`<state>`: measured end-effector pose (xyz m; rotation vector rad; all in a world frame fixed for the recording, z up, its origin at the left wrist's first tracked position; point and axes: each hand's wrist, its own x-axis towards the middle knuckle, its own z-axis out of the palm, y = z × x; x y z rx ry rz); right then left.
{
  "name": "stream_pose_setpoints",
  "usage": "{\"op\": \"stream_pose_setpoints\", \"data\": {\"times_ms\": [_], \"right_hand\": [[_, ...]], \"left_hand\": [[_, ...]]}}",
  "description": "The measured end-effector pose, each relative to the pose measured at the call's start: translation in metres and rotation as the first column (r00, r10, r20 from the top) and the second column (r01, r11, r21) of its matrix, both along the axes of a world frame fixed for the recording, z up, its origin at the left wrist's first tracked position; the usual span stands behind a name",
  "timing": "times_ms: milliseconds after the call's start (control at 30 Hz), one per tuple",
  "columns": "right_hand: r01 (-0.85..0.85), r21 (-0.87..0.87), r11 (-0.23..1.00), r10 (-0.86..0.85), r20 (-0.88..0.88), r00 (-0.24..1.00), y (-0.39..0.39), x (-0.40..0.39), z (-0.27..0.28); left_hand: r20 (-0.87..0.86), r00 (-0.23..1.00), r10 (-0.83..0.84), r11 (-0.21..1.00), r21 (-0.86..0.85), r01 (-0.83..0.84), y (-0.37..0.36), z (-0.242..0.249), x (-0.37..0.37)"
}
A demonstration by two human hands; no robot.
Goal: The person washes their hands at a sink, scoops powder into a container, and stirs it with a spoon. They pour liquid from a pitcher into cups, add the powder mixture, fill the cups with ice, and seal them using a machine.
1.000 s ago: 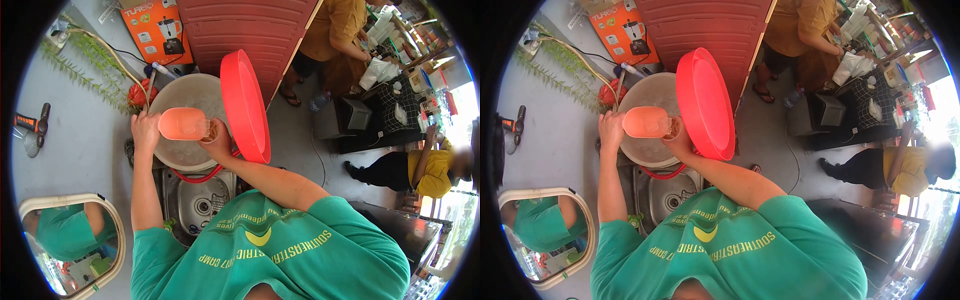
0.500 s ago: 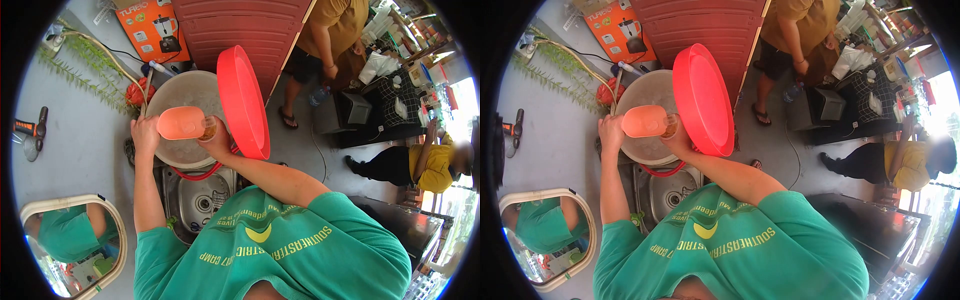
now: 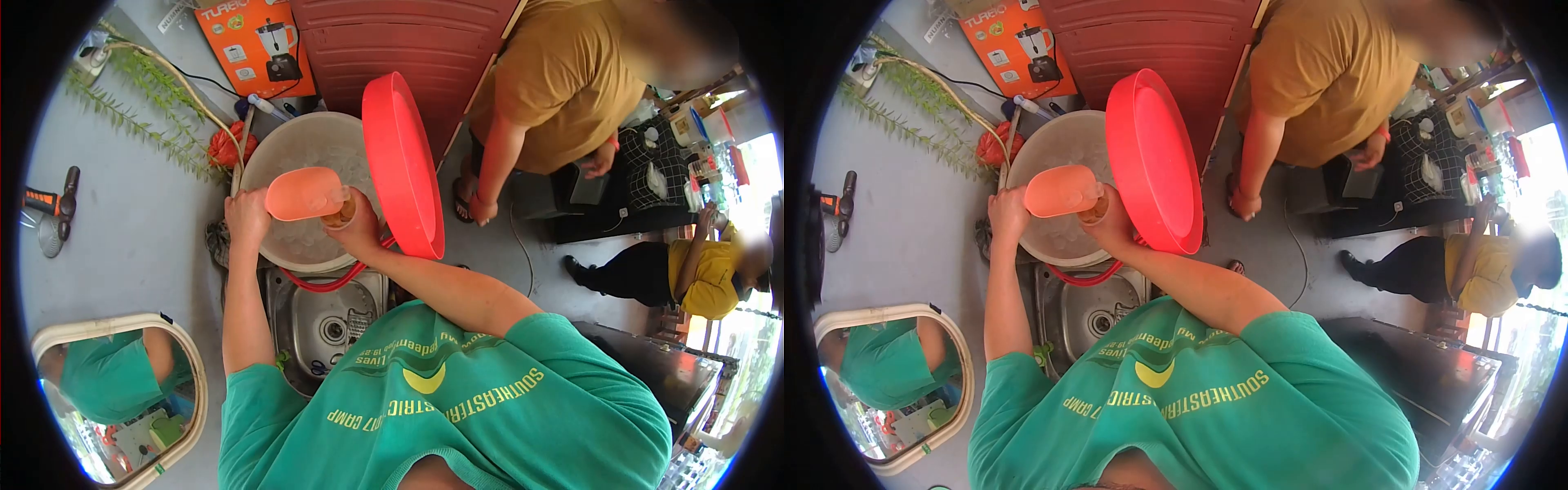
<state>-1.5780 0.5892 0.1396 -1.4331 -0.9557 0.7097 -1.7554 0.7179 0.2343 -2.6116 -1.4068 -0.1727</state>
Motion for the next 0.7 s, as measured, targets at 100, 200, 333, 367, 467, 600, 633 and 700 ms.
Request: {"op": "stream_pose_setpoints", "data": {"times_ms": [100, 200, 333, 367, 467, 600, 633, 700], "right_hand": [[-0.012, 0.000, 1.000, 0.012, 0.002, 1.000, -0.001, 0.001, 0.004], [-0.032, 0.003, 0.999, 0.032, -0.046, 0.998, 0.000, 0.001, -0.002], [-0.037, 0.067, 0.997, 0.041, -0.054, 0.998, -0.002, -0.004, -0.004], [-0.033, 0.069, 0.997, 0.037, -0.057, 0.998, -0.006, -0.006, 0.001], [-0.100, 0.086, 0.991, 0.106, -0.079, 0.991, -0.018, -0.010, 0.032], [-0.211, 0.210, 0.955, 0.243, -0.141, 0.960, -0.044, -0.004, 0.105], [-0.238, 0.248, 0.939, 0.265, -0.081, 0.961, -0.053, 0.002, 0.122], [-0.291, 0.290, 0.912, 0.323, -0.070, 0.944, -0.071, 0.014, 0.152]], "left_hand": [[0.049, 0.998, 0.037, 0.999, -0.028, -0.036, -0.003, -0.002, 0.005], [0.024, 0.996, 0.090, 0.988, -0.128, -0.087, 0.002, -0.009, 0.007], [0.090, 0.961, 0.262, 0.953, -0.181, -0.243, 0.012, -0.023, 0.011], [0.095, 0.932, 0.351, 0.918, -0.230, -0.323, 0.014, -0.027, 0.014], [0.092, 0.946, 0.309, 0.897, -0.358, -0.258, 0.022, -0.046, 0.010], [0.156, 0.943, 0.294, 0.928, -0.285, -0.242, 0.016, -0.028, 0.017], [0.228, 0.930, 0.289, 0.940, -0.251, -0.231, 0.020, -0.019, 0.014], [0.362, 0.903, 0.233, 0.965, -0.204, -0.167, 0.023, 0.012, 0.014]]}}
